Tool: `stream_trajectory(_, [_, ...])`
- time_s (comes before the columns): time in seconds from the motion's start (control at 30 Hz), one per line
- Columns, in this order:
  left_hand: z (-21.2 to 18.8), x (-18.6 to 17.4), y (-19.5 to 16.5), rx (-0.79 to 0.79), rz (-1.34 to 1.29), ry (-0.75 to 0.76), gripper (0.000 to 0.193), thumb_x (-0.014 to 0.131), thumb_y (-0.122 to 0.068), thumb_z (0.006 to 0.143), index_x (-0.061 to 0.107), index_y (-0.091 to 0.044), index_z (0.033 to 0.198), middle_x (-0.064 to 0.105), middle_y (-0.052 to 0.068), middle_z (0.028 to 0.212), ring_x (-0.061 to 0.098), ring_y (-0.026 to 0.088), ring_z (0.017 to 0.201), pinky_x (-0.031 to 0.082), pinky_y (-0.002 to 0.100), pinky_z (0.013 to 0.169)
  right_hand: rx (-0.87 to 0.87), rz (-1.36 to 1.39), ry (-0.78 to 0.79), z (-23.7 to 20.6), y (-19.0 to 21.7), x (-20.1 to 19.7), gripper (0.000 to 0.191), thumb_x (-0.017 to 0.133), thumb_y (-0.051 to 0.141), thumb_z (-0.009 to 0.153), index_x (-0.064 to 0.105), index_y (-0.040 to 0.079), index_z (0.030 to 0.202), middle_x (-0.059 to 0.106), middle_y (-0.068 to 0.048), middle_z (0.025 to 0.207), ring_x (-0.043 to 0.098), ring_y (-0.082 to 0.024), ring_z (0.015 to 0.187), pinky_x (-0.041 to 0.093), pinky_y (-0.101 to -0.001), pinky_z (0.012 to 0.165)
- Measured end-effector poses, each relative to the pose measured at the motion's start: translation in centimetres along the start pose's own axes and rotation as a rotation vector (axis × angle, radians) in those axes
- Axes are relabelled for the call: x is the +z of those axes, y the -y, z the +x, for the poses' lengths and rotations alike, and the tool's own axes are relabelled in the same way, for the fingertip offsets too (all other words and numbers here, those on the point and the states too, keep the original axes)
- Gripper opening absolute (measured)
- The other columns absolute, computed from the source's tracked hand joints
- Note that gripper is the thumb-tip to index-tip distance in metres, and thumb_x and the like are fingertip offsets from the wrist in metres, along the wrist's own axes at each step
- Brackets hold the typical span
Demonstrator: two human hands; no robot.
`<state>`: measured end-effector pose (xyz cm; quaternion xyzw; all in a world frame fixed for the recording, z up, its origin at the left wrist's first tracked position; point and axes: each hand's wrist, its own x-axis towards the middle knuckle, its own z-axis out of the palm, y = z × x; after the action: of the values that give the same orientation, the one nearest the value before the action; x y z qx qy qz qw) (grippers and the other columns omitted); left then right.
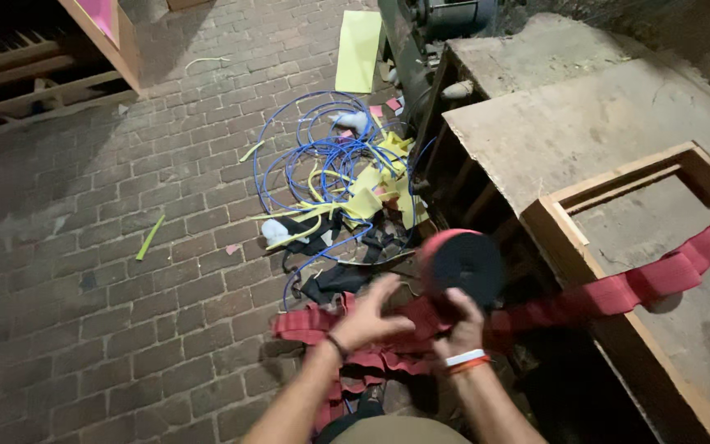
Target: The person unrolls a red strap from a roll, lays it across a wooden frame, and secures it using a pneumatic staple gun. They repeat this process for multiple straps, cutting excess length with scissors and stapling each strap in place.
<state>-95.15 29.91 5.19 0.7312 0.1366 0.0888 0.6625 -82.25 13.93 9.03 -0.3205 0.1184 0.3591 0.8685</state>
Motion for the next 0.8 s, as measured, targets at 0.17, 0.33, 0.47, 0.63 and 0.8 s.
stream_trajectory(0.17, [-0.7,4.4,-4.2,-0.166,0.065,0.029,0.087,0.087,-0.043,0.067,0.057,-0.004,0.138,0.069,0.019,0.135,0.066,0.029,0.127,0.049,0.036,0.108,-0.104,-0.211,0.148,-0.8,0.3,2.8,0.042,0.069,0.015,0.069,0.073,0.013,0.111,0.073,-0.006,0.105,0.070,-0.026,0.093,0.056,-0.0443,0.089])
stream_trajectory(0.33, [-1.6,0.9,-6.6,-0.178,0.484,-0.040,0.082,0.084,-0.037,0.065,0.054,-0.002,0.132,0.070,0.024,0.115,0.068,0.036,0.110,0.053,0.041,0.096,-0.264,-0.067,0.047,1.6,5.7,1.7,0.034,0.073,0.023,0.083,0.068,0.009,0.113,0.070,-0.007,0.112,0.067,-0.029,0.102,0.055,-0.0475,0.096])
stream_trajectory(0.47, [-4.5,-3.1,-4.8,-0.248,0.559,-0.115,0.067,0.082,-0.035,0.061,0.061,-0.006,0.118,0.073,0.019,0.108,0.071,0.034,0.105,0.056,0.041,0.092,-0.406,-0.020,-0.046,4.3,11.2,-1.5,0.049,0.072,0.028,0.072,0.072,0.012,0.119,0.073,-0.007,0.117,0.070,-0.029,0.107,0.056,-0.0476,0.099])
stream_trajectory(0.63, [-10.1,-11.6,2.9,-0.443,0.573,-0.670,0.070,0.093,-0.029,0.053,0.064,-0.003,0.111,0.073,0.018,0.107,0.074,0.031,0.101,0.058,0.042,0.090,-0.492,0.092,-0.088,6.3,16.8,-6.4,0.062,0.074,0.030,0.072,0.066,0.010,0.131,0.072,-0.011,0.127,0.071,-0.033,0.113,0.056,-0.0531,0.102])
stream_trajectory(0.8, [-10.7,-12.2,8.6,-0.511,0.785,-0.651,0.084,0.094,-0.033,0.059,0.057,-0.002,0.127,0.066,0.020,0.125,0.063,0.034,0.118,0.050,0.044,0.102,-0.511,0.213,-0.155,5.6,15.7,-8.0,0.055,0.074,0.027,0.077,0.068,0.010,0.130,0.071,-0.009,0.130,0.070,-0.032,0.115,0.055,-0.0522,0.103])
